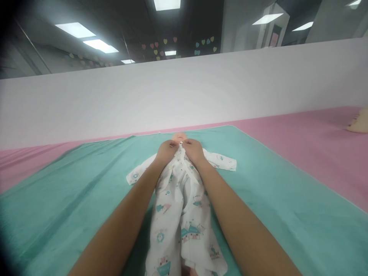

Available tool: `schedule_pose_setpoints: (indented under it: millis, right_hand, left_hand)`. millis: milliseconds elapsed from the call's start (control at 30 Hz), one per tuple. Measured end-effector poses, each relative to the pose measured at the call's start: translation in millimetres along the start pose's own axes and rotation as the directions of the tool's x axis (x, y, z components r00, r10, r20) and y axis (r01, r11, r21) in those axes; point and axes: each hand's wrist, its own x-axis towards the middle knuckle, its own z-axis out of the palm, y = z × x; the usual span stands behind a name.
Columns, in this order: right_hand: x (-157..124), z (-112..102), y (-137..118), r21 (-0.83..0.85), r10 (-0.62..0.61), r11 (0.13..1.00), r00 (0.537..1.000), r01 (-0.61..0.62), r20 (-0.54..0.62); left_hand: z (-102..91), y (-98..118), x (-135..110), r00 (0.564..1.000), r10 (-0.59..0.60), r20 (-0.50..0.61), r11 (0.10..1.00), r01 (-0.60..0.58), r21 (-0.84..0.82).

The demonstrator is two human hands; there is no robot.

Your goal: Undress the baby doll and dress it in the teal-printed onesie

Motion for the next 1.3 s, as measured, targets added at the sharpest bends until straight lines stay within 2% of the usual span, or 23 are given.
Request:
schedule_pose_setpoints:
  millis: [200,367,500,700,900,1100,1300]
  right_hand:
    - [1,0,3,0.06,0.01,0.998,1.0,-0.012,0.022]
    - [-1,0,1,0.167,-0.001,0.986,0.999,-0.006,0.045]
    - [-2,-1,1,0.179,-0.024,0.984,0.998,0.013,0.058]
    - [-3,0,0,0.027,-0.061,0.998,0.995,0.059,0.076]
    - [-4,1,-6,-0.119,-0.082,0.988,0.992,0.093,0.097]
    - [-3,1,-13,-0.321,-0.147,0.93,0.981,0.18,0.123]
    - [-5,2,-20,-0.446,-0.171,0.867,0.973,0.223,0.155]
  left_hand:
    - [-4.0,5,-3,0.997,-0.077,0.006,0.988,0.077,-0.137]
    - [-4.6,7,-4,0.995,-0.096,0.014,0.971,0.097,-0.218]
    - [-5.6,9,-5,0.991,-0.133,0.006,0.953,0.129,-0.275]
    - [-6.0,10,-7,0.977,-0.211,0.014,0.909,0.201,-0.364]
    - [-5.6,5,-5,0.971,-0.237,0.038,0.875,0.23,-0.427]
    - [-7.3,3,-5,0.97,-0.239,0.046,0.863,0.234,-0.447]
    - [-7.2,4,-4,0.972,-0.235,0.019,0.887,0.223,-0.403]
